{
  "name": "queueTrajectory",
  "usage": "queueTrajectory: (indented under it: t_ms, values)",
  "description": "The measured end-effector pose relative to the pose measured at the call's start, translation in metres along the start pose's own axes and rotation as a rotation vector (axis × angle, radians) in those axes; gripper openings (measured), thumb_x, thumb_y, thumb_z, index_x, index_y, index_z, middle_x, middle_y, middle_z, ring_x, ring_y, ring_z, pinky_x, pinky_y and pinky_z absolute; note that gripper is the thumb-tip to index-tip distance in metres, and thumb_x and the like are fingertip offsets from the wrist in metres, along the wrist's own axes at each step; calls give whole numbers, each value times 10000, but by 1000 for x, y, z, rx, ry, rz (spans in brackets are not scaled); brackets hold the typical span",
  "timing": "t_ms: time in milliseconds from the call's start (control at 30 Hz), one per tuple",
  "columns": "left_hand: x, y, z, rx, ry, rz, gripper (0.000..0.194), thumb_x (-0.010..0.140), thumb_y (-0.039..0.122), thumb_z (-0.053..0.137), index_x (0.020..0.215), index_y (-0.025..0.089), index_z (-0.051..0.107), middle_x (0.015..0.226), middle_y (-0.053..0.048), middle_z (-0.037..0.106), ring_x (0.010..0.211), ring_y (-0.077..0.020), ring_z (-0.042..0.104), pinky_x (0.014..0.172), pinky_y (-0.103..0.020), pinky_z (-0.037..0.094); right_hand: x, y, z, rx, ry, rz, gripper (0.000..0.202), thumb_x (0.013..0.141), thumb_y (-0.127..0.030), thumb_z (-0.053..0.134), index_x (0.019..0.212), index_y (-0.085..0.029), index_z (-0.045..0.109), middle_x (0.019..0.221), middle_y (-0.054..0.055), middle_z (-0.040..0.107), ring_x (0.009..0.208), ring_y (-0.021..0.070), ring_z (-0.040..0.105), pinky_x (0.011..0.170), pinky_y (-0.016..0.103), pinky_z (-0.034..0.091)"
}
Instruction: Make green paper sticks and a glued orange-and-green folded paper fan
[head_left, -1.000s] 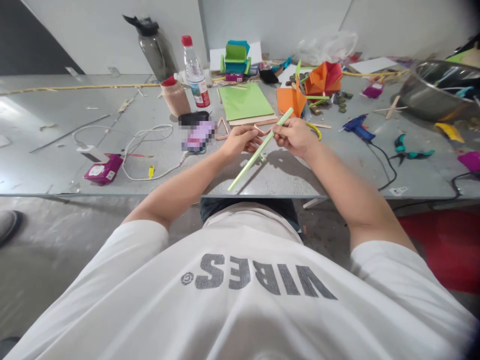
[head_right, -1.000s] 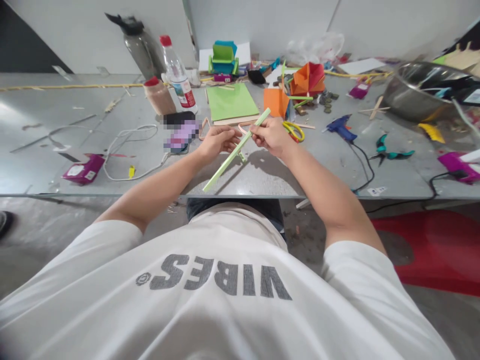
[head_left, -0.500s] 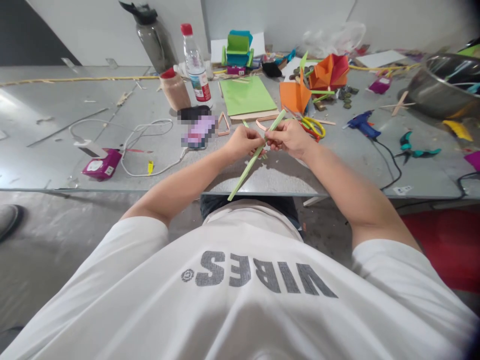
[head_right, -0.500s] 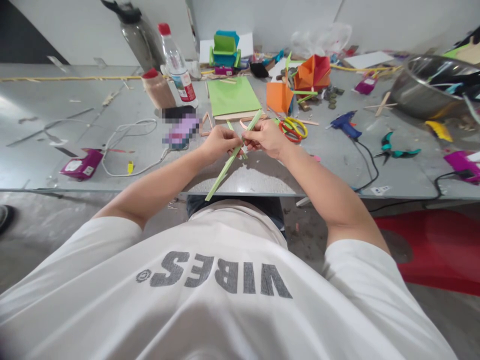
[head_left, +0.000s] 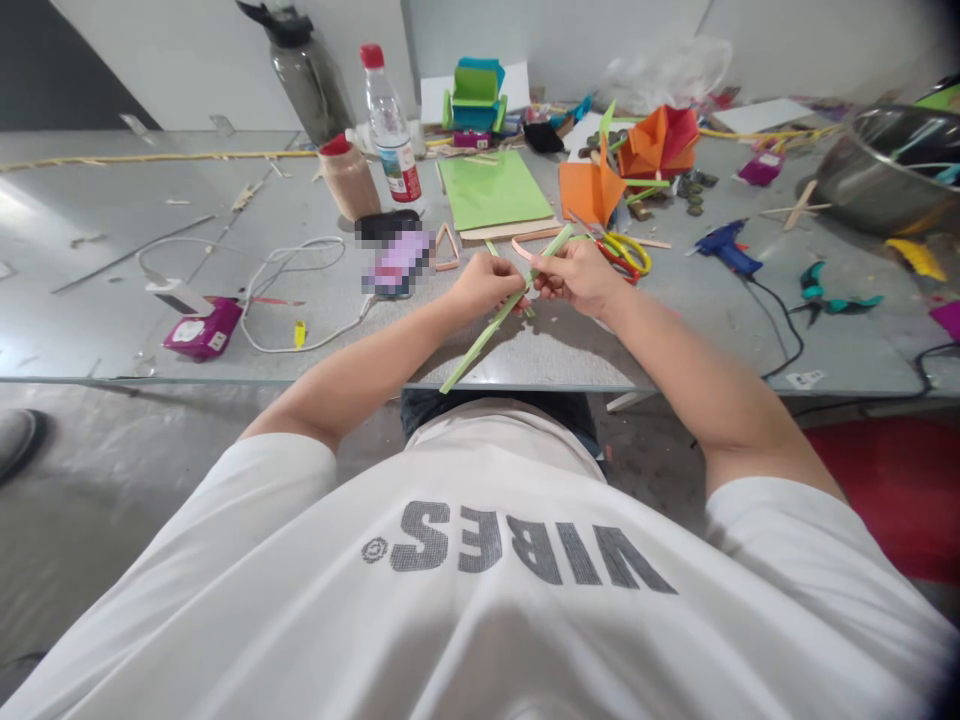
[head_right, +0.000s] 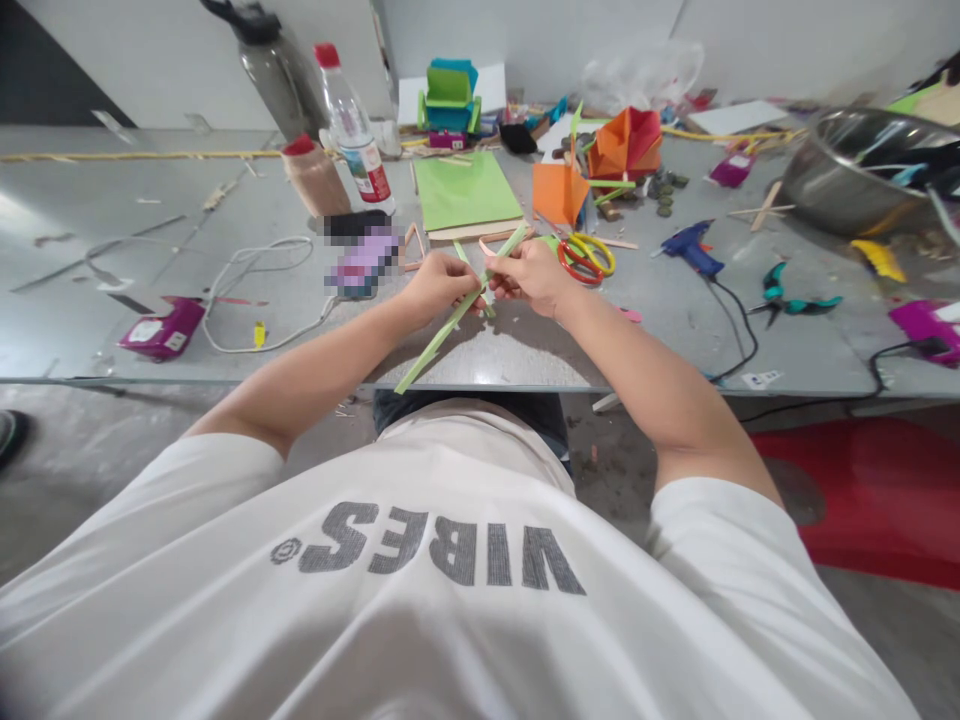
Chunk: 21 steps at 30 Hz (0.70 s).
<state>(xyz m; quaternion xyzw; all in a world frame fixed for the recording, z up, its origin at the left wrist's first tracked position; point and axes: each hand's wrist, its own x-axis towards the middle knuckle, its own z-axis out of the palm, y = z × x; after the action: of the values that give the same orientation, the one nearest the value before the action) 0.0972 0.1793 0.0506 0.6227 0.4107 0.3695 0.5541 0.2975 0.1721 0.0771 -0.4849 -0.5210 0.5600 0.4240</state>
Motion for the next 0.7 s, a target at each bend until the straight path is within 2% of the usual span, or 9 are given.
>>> queueTrajectory:
  t_ms: [167, 267, 400, 567, 700]
  values:
    - [3, -3, 0, -35, 18, -30, 212, 915, 129, 739, 716, 186, 694, 698, -100, 807, 572, -186, 751, 635, -346, 664, 0, -2, -2, 12, -10, 11, 281, 924, -134, 921, 751, -190, 707, 662, 61, 749, 519, 108, 648, 482, 181, 535]
    - [6, -5, -2, -49, 14, -29, 184, 873, 134, 760, 713, 197, 693, 673, -89, 802, 561, -179, 748, 595, -312, 641, -1, -3, -2, 53, 5, 33, 299, 914, -158, 949, 767, -194, 690, 688, 71, 763, 539, 134, 694, 480, 197, 549]
    - [5, -5, -3, -43, -7, -20, 198, 881, 133, 744, 699, 194, 697, 674, -95, 802, 562, -178, 749, 561, -292, 601, 1, -2, -2, 72, 55, 32, 329, 937, -193, 956, 782, -210, 667, 669, 53, 746, 511, 124, 673, 443, 183, 511]
    - [3, -5, -1, -120, -27, -16, 173, 952, 193, 761, 780, 183, 738, 768, -101, 846, 619, -159, 771, 640, -285, 656, 2, 0, 0, 27, 27, 21, 268, 886, -114, 885, 750, -215, 678, 629, 43, 734, 505, 118, 645, 433, 175, 503]
    - [6, -8, 1, -85, 7, 14, 204, 960, 190, 774, 762, 188, 723, 741, -86, 836, 598, -141, 745, 617, -266, 631, -1, 0, 2, 54, -16, 39, 290, 877, -148, 920, 739, -209, 673, 657, 54, 744, 522, 135, 681, 451, 189, 542]
